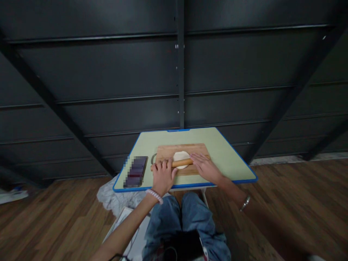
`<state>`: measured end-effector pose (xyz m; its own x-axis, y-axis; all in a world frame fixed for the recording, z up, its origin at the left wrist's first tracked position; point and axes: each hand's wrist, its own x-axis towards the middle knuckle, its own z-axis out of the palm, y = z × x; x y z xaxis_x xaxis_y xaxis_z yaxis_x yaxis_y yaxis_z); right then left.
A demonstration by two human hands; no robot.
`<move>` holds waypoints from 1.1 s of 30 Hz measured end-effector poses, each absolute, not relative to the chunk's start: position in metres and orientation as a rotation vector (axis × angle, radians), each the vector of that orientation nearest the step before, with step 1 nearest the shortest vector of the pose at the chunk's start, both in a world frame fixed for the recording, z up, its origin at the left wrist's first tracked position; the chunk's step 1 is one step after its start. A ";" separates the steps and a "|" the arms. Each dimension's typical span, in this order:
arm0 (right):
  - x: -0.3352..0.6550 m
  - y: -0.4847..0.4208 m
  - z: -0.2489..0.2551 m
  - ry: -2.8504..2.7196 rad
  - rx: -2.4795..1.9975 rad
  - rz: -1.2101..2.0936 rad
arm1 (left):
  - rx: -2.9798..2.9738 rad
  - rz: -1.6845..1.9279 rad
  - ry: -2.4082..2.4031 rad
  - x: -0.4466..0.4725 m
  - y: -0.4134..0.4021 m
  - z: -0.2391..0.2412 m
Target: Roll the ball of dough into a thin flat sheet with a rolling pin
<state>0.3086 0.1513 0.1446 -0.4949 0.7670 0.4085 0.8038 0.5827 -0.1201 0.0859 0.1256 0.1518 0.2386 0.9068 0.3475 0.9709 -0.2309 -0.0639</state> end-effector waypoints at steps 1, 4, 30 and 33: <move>0.308 0.156 0.149 -2.412 -1.254 -0.112 | -2.245 -0.323 -1.767 0.087 0.129 0.152; 0.307 0.170 0.159 -2.441 -1.259 -0.087 | -2.244 -0.286 -1.789 0.088 0.140 0.153; 0.292 0.254 0.162 -2.589 -1.363 -0.013 | -2.603 -0.189 -1.754 0.063 0.231 0.159; 0.289 0.263 0.161 -2.567 -1.408 0.016 | -2.605 -0.167 -1.782 0.063 0.245 0.157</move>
<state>0.2893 0.2629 0.1615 -0.5203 0.8346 0.1809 0.8324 0.5430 -0.1112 0.0628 0.2447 0.1566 0.3589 0.9302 0.0764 0.9282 -0.3643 0.0754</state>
